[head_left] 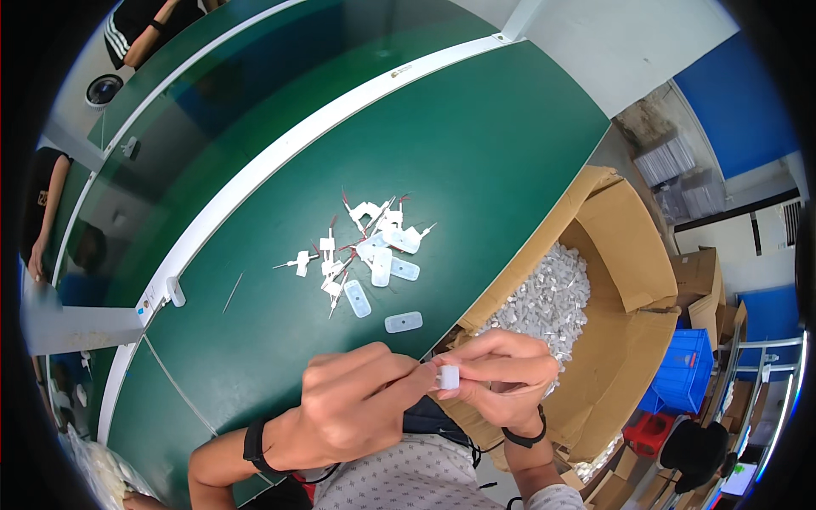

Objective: Assembling small plastic components at an industrial workbench.

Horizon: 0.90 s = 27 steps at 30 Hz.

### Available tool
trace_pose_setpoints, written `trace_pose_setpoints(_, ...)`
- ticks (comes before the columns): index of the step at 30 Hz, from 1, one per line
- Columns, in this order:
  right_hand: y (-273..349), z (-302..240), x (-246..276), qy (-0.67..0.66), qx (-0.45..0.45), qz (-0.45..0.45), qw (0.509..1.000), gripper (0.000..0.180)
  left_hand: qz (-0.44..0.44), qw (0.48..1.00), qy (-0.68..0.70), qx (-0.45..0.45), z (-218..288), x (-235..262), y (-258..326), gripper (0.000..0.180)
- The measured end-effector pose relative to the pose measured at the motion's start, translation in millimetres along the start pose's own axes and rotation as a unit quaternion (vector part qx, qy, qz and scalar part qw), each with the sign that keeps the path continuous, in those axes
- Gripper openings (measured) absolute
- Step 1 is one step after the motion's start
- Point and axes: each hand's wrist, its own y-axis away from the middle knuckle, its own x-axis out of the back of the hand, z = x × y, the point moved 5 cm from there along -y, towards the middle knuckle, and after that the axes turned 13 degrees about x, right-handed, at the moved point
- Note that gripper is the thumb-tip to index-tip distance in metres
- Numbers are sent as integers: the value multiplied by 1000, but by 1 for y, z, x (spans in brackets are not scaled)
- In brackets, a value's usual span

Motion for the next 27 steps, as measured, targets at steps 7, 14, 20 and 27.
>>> trace_pose_setpoints(7, 2, 1, 2, 39, 10, 4, 999, 28, -17, 999, 26, 34, -5, -5, -9, 31)
trace_pose_setpoints(14, -3, -6, 12, 44, -18, 39, 998, 28, -43, 992, 66, 96, -9, -5, -15, 33)
trace_pose_setpoints(20, -3, -2, 9, 14, 10, 16, 1000, 31, -33, 995, 22, 87, 2, 0, -17, 25)
trace_pose_setpoints(27, -1, 3, 7, 13, 19, 3, 1000, 35, -14, 997, 21, 79, 0, 4, -11, 31)
